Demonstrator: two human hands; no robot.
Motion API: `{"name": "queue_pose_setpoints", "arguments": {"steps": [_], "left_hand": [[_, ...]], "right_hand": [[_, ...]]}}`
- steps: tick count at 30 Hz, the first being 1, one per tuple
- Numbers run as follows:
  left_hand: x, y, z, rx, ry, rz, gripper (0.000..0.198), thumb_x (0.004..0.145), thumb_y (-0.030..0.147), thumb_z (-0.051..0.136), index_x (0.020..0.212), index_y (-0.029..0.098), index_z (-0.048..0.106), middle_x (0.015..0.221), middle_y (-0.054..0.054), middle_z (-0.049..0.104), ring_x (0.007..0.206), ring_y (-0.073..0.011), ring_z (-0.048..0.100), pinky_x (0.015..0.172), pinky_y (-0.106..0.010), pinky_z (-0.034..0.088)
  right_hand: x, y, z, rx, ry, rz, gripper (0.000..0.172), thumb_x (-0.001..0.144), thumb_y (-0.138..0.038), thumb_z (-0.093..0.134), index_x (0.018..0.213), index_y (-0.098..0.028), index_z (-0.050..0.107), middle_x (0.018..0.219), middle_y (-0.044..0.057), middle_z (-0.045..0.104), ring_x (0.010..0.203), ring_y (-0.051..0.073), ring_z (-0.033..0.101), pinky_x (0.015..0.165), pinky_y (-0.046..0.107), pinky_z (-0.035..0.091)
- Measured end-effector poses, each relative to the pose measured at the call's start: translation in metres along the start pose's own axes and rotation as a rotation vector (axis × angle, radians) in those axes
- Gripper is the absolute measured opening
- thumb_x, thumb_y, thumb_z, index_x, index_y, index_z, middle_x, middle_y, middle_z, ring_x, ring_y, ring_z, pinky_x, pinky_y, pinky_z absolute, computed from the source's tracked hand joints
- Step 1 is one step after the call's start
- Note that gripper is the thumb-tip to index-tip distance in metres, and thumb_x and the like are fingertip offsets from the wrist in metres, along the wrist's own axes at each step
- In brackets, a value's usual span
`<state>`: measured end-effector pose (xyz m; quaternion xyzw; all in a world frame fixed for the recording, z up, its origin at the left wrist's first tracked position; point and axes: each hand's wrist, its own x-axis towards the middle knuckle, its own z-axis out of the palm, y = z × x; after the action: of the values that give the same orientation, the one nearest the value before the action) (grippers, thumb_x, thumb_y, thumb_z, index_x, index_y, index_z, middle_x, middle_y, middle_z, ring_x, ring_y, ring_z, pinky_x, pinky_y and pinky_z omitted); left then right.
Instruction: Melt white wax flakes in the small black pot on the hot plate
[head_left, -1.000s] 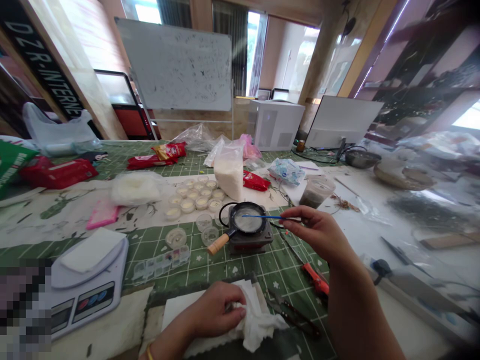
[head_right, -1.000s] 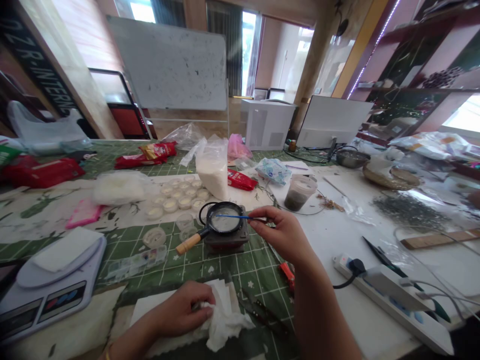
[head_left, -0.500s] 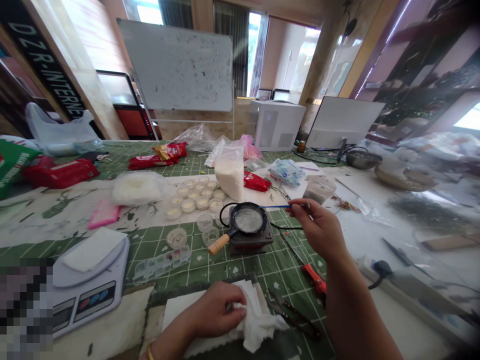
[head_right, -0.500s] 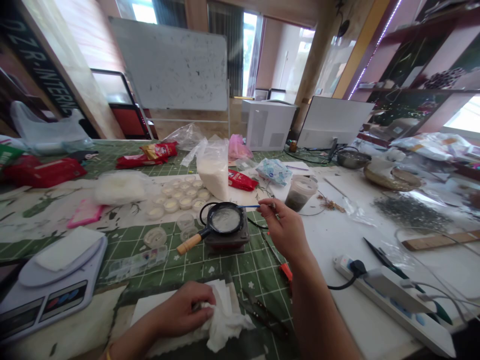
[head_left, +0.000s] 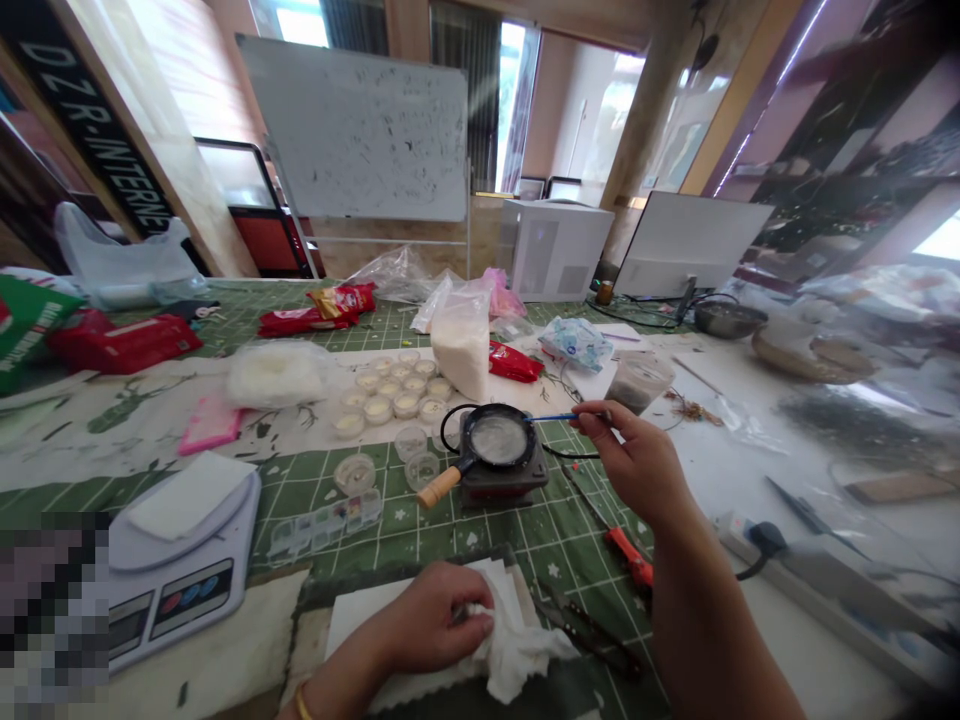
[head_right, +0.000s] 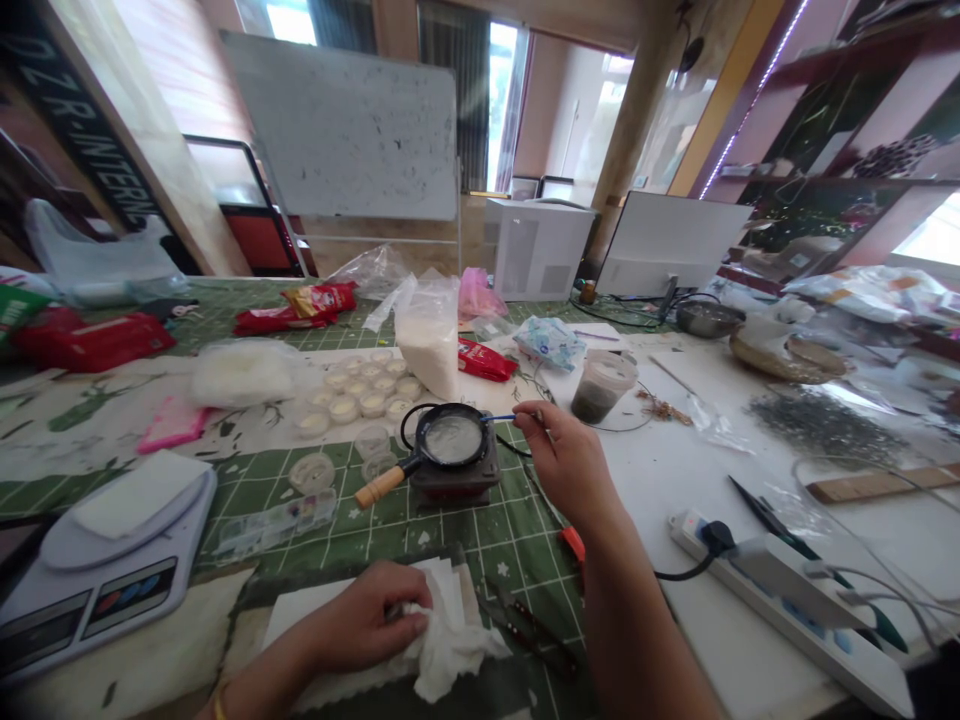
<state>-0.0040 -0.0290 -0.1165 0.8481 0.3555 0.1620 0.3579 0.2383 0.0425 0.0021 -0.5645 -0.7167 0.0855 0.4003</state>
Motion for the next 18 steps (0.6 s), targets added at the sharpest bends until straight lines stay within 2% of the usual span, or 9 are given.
{"name": "queue_pose_setpoints", "arguments": {"steps": [6, 12, 16, 18], "left_hand": [[-0.0003, 0.0008, -0.0012, 0.007, -0.003, 0.003, 0.015, 0.077, 0.025, 0.049, 0.079, 0.017, 0.062, 0.07, -0.001, 0.062, 0.064, -0.0114, 0.053, 0.063, -0.02, 0.038], [0.0004, -0.002, -0.0001, 0.003, -0.002, 0.01, 0.015, 0.078, 0.025, 0.049, 0.08, 0.017, 0.061, 0.072, -0.001, 0.063, 0.067, -0.0118, 0.054, 0.065, -0.02, 0.039], [0.0011, -0.0031, 0.0, 0.004, -0.006, 0.009, 0.014, 0.077, 0.024, 0.05, 0.079, 0.017, 0.062, 0.072, -0.001, 0.063, 0.066, -0.0119, 0.054, 0.064, -0.02, 0.039], [0.001, -0.0023, -0.0004, 0.01, -0.005, 0.005, 0.014, 0.077, 0.025, 0.05, 0.08, 0.017, 0.062, 0.071, -0.001, 0.063, 0.065, -0.0119, 0.054, 0.064, -0.02, 0.039]], "right_hand": [[-0.0005, -0.0025, -0.0021, -0.054, -0.007, -0.009, 0.021, 0.086, -0.035, 0.047, 0.092, -0.022, 0.062, 0.077, 0.0, 0.068, 0.069, 0.014, 0.062, 0.066, 0.024, 0.043], [-0.0031, -0.0051, -0.0042, 0.006, -0.113, -0.006, 0.02, 0.087, -0.035, 0.045, 0.091, -0.023, 0.06, 0.078, 0.0, 0.068, 0.072, 0.014, 0.063, 0.066, 0.023, 0.043], [-0.0031, -0.0063, -0.0053, -0.065, -0.067, 0.001, 0.021, 0.087, -0.035, 0.045, 0.09, -0.022, 0.061, 0.074, 0.0, 0.067, 0.067, 0.015, 0.061, 0.064, 0.025, 0.043], [-0.0033, -0.0069, -0.0051, -0.08, -0.098, 0.009, 0.021, 0.087, -0.036, 0.045, 0.088, -0.022, 0.061, 0.073, 0.0, 0.068, 0.067, 0.015, 0.062, 0.063, 0.026, 0.043]]}}
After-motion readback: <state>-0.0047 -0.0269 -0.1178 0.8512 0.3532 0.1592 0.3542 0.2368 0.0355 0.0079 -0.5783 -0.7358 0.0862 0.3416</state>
